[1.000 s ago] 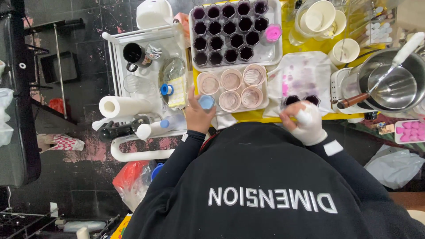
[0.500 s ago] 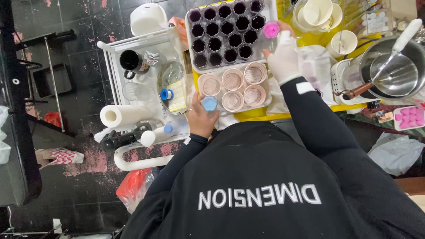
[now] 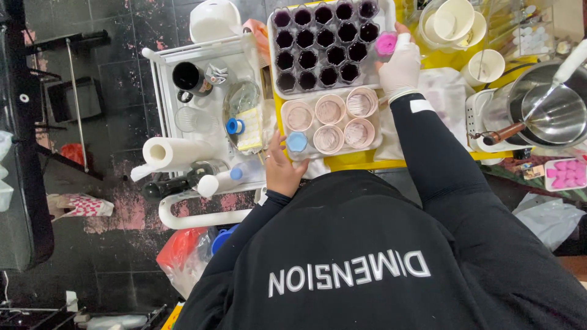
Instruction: Pour liquid wax from a melting pot into small molds and organize workspace materials.
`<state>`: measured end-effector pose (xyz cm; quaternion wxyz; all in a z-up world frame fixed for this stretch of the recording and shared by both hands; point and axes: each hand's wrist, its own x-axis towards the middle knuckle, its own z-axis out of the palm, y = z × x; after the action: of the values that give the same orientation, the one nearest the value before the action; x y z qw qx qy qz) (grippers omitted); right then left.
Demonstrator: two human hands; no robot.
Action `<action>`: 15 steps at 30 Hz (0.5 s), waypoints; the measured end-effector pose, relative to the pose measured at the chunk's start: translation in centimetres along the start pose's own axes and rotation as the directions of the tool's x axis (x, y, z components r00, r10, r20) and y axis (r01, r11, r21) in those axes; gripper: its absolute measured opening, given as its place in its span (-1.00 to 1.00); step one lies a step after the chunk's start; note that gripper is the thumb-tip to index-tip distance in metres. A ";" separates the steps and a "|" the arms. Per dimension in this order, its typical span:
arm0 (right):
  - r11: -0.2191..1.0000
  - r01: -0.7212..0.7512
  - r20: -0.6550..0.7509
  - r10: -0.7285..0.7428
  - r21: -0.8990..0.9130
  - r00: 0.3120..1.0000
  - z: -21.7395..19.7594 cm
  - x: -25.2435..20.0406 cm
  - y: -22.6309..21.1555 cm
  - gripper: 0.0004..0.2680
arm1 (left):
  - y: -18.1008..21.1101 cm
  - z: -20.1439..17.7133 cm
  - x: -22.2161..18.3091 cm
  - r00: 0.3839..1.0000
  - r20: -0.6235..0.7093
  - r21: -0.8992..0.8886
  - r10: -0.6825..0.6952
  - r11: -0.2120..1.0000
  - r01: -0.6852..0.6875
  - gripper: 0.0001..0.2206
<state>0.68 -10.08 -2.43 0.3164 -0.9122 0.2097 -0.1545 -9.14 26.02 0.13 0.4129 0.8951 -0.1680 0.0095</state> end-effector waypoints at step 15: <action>1.000 0.006 0.005 -0.006 0.014 1.000 1.1 1.3 2.1 -0.40 | -1.1 1.8 -3.9 0.970 -0.230 -0.160 -0.076 0.986 0.039 -0.28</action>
<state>1.60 -11.63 -4.41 0.3230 -0.9109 0.2051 -0.1546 -12.66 26.47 -2.43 0.4979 0.8575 -0.0920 0.0907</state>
